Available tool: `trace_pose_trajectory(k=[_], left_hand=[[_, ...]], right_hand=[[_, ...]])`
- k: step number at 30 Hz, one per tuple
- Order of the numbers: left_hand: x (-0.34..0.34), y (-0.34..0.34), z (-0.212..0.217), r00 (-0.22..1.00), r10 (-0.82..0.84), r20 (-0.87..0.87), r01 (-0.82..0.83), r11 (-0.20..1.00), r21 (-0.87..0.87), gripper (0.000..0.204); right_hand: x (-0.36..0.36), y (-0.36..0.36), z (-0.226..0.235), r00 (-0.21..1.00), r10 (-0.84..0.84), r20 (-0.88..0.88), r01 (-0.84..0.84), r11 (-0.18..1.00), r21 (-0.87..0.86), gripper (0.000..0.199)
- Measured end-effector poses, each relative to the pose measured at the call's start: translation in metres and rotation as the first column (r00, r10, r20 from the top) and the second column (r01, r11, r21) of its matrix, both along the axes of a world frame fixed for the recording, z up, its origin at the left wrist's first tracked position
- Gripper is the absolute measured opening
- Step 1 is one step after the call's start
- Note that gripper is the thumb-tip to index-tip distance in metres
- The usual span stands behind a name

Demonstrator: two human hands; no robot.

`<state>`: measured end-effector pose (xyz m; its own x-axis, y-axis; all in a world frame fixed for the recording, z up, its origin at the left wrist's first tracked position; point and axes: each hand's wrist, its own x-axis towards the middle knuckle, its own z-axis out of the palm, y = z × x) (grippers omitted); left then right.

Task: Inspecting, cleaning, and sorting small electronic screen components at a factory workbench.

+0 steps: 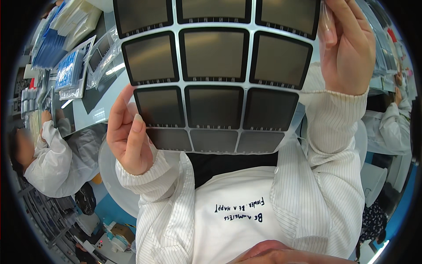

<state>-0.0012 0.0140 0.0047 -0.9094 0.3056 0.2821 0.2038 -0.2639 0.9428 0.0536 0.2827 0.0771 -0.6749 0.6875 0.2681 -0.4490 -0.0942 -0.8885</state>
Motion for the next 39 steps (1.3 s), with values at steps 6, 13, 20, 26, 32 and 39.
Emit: trace_pose_trajectory(k=[6, 13, 20, 26, 32, 39], left_hand=[[-0.005, -0.012, -0.003, 0.995, -0.096, -0.026, 0.095, 0.995, -0.030, 0.040], [-0.005, -0.012, -0.002, 0.997, -0.074, -0.029, 0.073, 0.997, -0.040, 0.039], [-0.006, -0.013, -0.005, 0.994, -0.081, -0.079, 0.076, 0.995, -0.064, 0.038], [0.000, -0.007, -0.004, 0.994, -0.091, -0.053, 0.088, 0.995, -0.055, 0.037], [0.006, 0.002, 0.001, 0.990, -0.133, -0.052, 0.130, 0.989, -0.068, 0.037], [0.011, 0.012, 0.006, 0.984, -0.179, -0.020, 0.176, 0.981, -0.084, 0.038]], right_hand=[[-0.014, 0.015, 0.012, 0.993, 0.024, -0.112, -0.015, 0.996, 0.084, 0.016], [-0.019, 0.022, 0.017, 0.989, 0.080, -0.128, -0.058, 0.984, 0.169, 0.016], [-0.020, 0.020, 0.017, 0.989, 0.085, -0.118, -0.064, 0.983, 0.173, 0.015], [-0.018, 0.021, 0.017, 0.992, 0.068, -0.110, -0.048, 0.984, 0.170, 0.016], [-0.017, 0.021, 0.018, 0.997, -0.018, -0.080, 0.027, 0.993, 0.115, 0.017], [-0.015, 0.022, 0.020, 0.997, -0.040, -0.059, 0.040, 0.999, -0.003, 0.018]])
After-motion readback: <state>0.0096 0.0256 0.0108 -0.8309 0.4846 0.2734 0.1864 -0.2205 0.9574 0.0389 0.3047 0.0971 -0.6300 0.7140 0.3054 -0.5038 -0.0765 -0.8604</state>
